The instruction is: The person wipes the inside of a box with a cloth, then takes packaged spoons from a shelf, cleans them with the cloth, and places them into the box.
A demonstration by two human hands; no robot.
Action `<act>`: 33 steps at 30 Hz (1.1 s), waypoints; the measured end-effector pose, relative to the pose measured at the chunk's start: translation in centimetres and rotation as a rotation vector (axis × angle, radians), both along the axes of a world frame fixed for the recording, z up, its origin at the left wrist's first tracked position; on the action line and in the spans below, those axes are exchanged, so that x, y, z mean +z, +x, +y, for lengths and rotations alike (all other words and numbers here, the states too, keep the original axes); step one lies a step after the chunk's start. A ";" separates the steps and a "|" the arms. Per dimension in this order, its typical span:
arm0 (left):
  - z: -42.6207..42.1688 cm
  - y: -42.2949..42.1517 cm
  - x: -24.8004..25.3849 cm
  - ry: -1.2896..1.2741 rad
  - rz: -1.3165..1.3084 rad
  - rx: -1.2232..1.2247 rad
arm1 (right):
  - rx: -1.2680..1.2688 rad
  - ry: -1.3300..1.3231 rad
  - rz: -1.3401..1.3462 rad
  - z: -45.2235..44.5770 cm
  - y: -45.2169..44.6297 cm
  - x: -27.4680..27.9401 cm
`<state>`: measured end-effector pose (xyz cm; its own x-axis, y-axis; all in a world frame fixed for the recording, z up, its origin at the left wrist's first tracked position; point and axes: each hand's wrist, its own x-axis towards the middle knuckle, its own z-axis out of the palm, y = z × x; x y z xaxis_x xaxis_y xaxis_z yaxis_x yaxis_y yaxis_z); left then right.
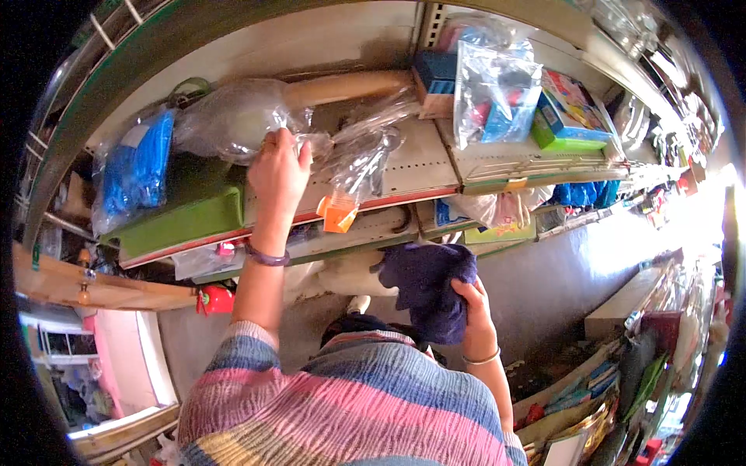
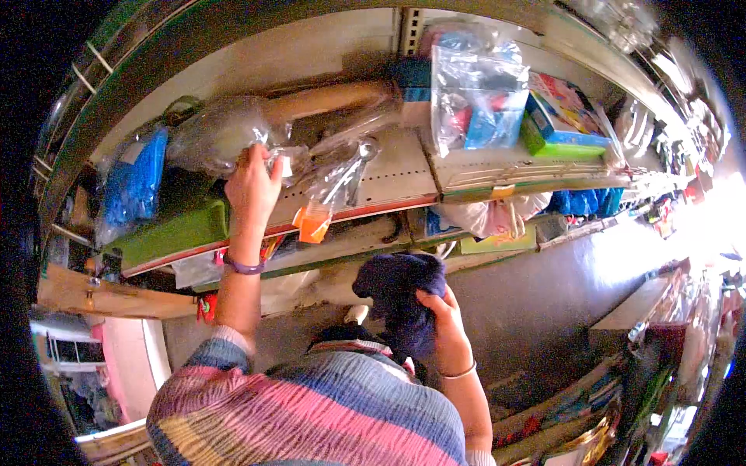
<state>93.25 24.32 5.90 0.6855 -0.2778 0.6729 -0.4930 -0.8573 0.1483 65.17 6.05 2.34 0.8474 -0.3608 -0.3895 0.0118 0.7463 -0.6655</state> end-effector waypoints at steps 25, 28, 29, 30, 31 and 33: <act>2.2 -1.0 8.1 -0.097 0.092 -0.389 | -0.184 -0.108 -0.268 -4.9 -3.7 1.7; -0.7 -3.7 9.7 0.078 0.206 -0.723 | -0.313 -0.201 -0.236 -6.4 -4.9 4.8; -2.6 -5.0 9.7 0.100 0.174 -0.828 | -0.232 -0.345 -0.209 -7.2 -5.3 5.1; -4.5 -6.5 9.7 0.119 0.143 -0.935 | -0.151 -0.488 -0.172 -8.0 -5.6 5.4; -6.5 -8.3 9.6 0.204 0.237 -0.942 | -0.031 -0.566 -0.129 -8.3 -5.1 5.7; -10.0 -12.0 9.9 0.275 0.219 -1.009 | 0.077 -0.699 -0.138 -6.2 -3.1 6.7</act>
<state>81.26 14.35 15.80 0.1524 -0.9076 0.3912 -0.9793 -0.0854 0.1835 62.10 -0.10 9.08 0.9055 -0.4237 0.0229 0.0942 0.1482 -0.9845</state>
